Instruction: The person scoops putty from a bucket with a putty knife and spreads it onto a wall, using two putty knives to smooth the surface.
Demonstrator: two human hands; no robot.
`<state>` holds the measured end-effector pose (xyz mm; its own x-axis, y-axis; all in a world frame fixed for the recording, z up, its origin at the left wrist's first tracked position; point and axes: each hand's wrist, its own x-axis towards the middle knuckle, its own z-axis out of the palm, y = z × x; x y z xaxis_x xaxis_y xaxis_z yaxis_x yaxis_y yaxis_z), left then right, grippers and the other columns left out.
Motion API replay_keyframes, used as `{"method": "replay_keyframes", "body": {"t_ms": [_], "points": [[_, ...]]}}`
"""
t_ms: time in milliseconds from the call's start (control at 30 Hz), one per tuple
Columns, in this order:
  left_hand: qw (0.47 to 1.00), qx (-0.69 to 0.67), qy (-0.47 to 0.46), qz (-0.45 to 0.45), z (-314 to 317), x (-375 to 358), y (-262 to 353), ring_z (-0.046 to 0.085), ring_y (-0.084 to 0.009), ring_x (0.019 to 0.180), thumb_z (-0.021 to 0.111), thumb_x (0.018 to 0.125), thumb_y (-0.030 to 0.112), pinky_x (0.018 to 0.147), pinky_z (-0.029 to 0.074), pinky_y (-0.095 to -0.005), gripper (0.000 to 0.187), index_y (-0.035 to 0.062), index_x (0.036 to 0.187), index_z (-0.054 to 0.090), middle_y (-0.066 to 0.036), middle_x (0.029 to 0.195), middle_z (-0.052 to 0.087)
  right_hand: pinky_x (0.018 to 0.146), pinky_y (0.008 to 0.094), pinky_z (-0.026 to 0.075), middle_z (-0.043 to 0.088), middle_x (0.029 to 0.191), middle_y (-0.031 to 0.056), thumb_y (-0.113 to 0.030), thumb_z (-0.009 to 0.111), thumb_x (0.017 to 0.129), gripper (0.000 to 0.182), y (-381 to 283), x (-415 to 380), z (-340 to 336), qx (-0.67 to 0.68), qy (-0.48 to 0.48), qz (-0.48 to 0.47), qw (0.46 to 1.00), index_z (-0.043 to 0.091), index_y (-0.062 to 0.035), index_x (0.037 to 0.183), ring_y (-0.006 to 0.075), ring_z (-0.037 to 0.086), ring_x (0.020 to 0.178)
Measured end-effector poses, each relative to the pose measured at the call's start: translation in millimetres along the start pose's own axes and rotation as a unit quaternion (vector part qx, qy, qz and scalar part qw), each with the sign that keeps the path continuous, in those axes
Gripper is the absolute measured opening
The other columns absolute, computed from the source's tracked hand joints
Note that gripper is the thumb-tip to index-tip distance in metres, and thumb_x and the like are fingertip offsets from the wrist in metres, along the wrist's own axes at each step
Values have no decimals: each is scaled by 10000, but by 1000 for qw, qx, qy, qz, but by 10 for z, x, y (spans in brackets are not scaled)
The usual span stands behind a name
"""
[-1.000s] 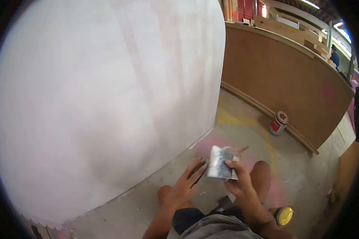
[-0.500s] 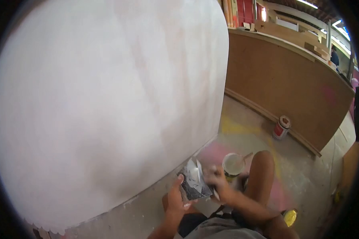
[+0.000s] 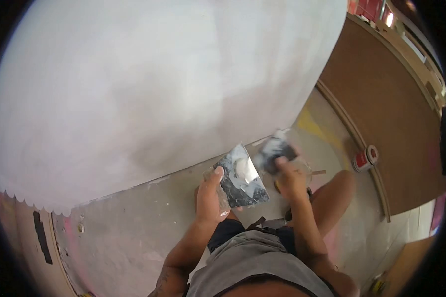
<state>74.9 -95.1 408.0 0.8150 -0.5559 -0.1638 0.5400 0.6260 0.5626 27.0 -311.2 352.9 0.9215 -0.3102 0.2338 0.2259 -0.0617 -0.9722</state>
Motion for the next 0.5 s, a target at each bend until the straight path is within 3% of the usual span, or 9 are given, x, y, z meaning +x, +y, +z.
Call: {"method": "replay_keyframes", "body": {"t_ms": [33,67,133,167,200,300,333,400,500], "points": [[1000,1,8,4,-29,35,-10,703,-248,714,571,941,298,432,561,-372,376,-11,1155,565,-123,911,678,741,413,498,609,996,149,-211,628,900,397,-241,-81,-25,342,-88,108,929,543,-60,1257,261,605,849],[998,-44,43,3,-40,93,-41,691,-230,650,562,946,305,374,522,-335,380,-7,1163,562,-120,922,677,532,367,528,637,794,172,-259,564,954,385,-361,-126,-29,635,-161,202,728,525,-13,1248,233,629,618],[994,-86,67,6,-20,-42,-221,679,-212,586,552,951,311,316,484,-298,384,-4,1171,558,-117,933,675,377,380,464,591,640,159,-305,561,966,379,-345,-369,72,454,-152,188,858,541,0,1190,191,561,444],[998,-11,55,36,22,-92,-233,688,-222,645,550,954,299,378,522,-332,362,0,1157,565,-113,929,677,613,301,545,678,861,60,-260,624,952,363,-417,-310,194,465,-51,317,825,550,-9,1203,154,661,722],[995,62,43,64,51,-136,-261,697,-232,703,547,956,287,439,559,-365,341,3,1144,572,-108,924,679,613,301,545,678,861,60,-260,624,952,363,-371,-149,305,465,-46,318,825,550,-9,1203,154,661,722],[997,35,-3,65,21,-106,-305,695,-217,706,544,960,285,442,556,-352,322,14,1130,580,-108,942,675,686,323,541,689,954,85,-313,579,986,258,-314,233,486,302,222,187,908,556,-62,934,168,664,792],[997,36,-4,74,47,-76,-313,695,-217,706,544,960,285,442,556,-352,322,14,1130,580,-108,942,675,686,323,541,689,954,85,-313,579,986,258,-236,176,504,304,214,183,910,556,-62,934,168,664,792],[990,58,101,76,-5,-56,-275,691,-207,689,543,953,379,418,543,-328,419,32,1190,548,-75,917,666,659,336,535,687,948,103,-272,549,998,257,77,-98,656,296,301,-196,885,594,-25,945,198,654,736],[988,60,94,103,-245,71,-309,698,-207,704,536,955,384,427,558,-346,405,52,1186,557,-86,948,670,684,343,552,677,918,101,-290,564,987,290,9,-237,422,111,203,-116,966,583,-2,1007,232,655,764]]}}
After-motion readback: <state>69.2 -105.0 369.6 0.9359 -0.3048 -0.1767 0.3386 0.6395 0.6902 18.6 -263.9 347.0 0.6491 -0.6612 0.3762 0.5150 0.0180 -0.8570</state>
